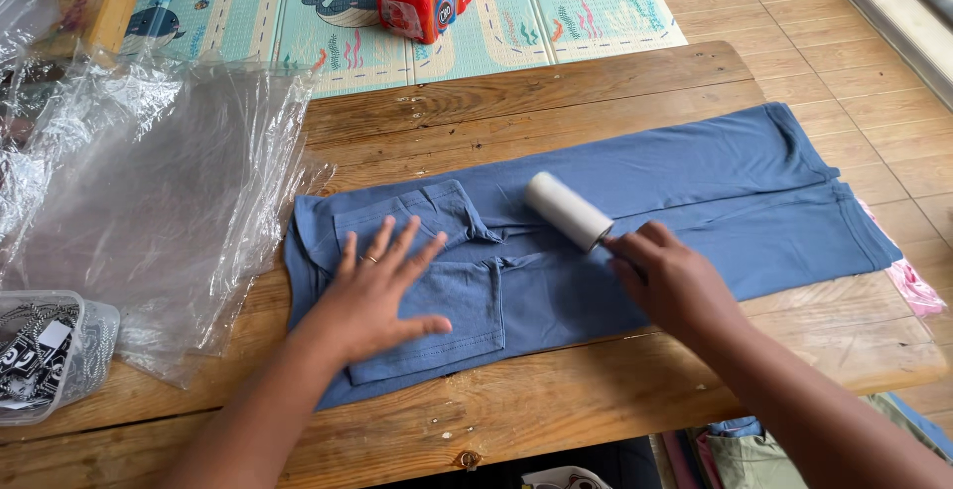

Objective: The person cleans a blue shirt with a lint roller, folds the shirt into a square, and attaches a clothing tag to the collar area by hand.

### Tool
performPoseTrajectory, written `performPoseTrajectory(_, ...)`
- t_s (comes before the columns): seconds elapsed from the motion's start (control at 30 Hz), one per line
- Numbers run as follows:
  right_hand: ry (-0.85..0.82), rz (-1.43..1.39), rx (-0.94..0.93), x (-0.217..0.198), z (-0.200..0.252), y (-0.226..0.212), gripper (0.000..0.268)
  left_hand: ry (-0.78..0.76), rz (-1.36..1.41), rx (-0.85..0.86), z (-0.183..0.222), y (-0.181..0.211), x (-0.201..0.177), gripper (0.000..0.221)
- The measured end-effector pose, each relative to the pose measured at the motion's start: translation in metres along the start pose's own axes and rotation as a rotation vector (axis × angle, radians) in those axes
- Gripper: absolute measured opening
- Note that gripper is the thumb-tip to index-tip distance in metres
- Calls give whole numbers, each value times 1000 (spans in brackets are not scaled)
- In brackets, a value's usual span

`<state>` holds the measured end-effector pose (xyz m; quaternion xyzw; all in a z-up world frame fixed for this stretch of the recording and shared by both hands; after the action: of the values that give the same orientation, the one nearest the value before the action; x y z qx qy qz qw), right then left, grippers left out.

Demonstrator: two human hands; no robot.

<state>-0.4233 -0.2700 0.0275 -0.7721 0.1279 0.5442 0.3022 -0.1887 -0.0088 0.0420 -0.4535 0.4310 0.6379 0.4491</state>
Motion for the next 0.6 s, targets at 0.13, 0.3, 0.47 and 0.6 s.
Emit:
performPoseTrajectory(0.13,127,60,220,8,-32,100,22,-410,-5,-62,1,26,7,122)
performPoseTrajectory(0.3,261,181,497,-22,-43,253,32,-440,10,-69,2,28,3,121)
performPoseTrajectory(0.47,349,159,416,-31,-6,228,23,-418,-6,-67,2,25,8,121)
performPoseTrajectory(0.6,131,-76,30,-20,77,55,10,-402,-16,-55,0,22,13,121)
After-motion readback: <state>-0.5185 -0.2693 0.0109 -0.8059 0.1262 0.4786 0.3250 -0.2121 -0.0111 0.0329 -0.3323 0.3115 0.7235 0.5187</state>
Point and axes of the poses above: each hand's wrist, its own z-axis away from the middle knuckle, its own x-axis out of the palm, y = z × x, the point moved 5 cm from there along -z, towards the middle knuckle, and after that the axes turned 8 degrees about x, right-handed, at the moved point
